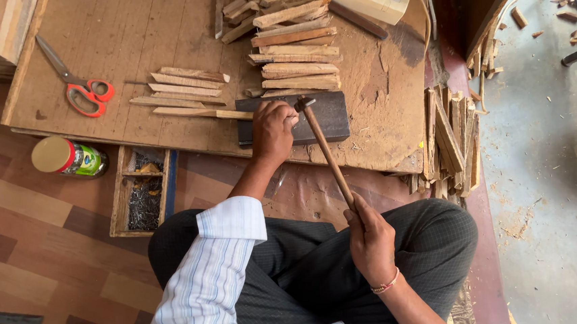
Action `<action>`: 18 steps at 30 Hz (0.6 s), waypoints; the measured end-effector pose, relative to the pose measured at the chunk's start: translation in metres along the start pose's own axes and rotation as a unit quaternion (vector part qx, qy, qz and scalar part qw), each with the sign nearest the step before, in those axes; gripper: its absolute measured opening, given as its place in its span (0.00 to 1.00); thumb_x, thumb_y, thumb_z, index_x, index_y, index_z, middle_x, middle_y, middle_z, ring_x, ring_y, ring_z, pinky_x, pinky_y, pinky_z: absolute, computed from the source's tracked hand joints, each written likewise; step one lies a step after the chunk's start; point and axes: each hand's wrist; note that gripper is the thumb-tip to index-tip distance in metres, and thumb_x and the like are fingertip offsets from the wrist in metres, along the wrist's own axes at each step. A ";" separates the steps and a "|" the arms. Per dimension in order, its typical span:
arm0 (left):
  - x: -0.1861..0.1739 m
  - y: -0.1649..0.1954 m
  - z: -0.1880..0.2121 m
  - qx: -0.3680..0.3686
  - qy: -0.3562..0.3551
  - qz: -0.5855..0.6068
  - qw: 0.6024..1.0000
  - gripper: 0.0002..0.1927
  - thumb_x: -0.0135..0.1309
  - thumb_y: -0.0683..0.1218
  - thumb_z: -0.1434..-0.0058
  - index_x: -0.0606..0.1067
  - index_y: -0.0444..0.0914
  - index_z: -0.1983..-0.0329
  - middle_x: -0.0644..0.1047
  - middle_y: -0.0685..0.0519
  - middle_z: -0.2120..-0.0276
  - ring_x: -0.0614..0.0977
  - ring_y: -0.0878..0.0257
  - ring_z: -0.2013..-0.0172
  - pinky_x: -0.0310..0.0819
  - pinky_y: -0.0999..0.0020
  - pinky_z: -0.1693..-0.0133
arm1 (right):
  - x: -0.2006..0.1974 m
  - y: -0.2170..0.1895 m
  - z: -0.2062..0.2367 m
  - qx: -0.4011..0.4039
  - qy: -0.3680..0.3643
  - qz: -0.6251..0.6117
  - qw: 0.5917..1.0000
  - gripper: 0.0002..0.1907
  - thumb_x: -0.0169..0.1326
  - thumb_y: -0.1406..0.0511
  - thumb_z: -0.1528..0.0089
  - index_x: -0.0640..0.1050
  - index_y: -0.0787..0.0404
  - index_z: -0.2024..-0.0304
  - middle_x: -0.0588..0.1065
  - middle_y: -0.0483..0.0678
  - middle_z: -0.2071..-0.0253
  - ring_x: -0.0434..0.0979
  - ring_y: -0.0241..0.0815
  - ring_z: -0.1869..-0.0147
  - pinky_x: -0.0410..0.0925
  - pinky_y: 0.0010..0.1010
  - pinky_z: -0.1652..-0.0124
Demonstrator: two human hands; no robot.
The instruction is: The person sits on the floor and repeatedly hammers nails into small wooden sticks using a hammer and a metal block. They pick up each stick, position it, hammer the nail, and then place the finished piece aside.
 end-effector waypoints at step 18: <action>-0.004 0.010 0.003 0.002 0.009 -0.025 1.000 0.05 0.61 0.34 0.45 0.78 0.35 0.68 0.81 0.50 0.64 0.77 0.52 0.59 0.70 0.57 0.53 | 0.000 -0.006 0.011 -0.026 0.033 -0.041 0.998 0.17 0.56 0.70 0.36 0.77 0.69 0.44 0.81 0.54 0.65 0.79 0.36 0.69 0.72 0.27 0.69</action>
Point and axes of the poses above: each hand's wrist, its own z-axis away from the middle knuckle, its own x-axis out of the palm, y = z × x
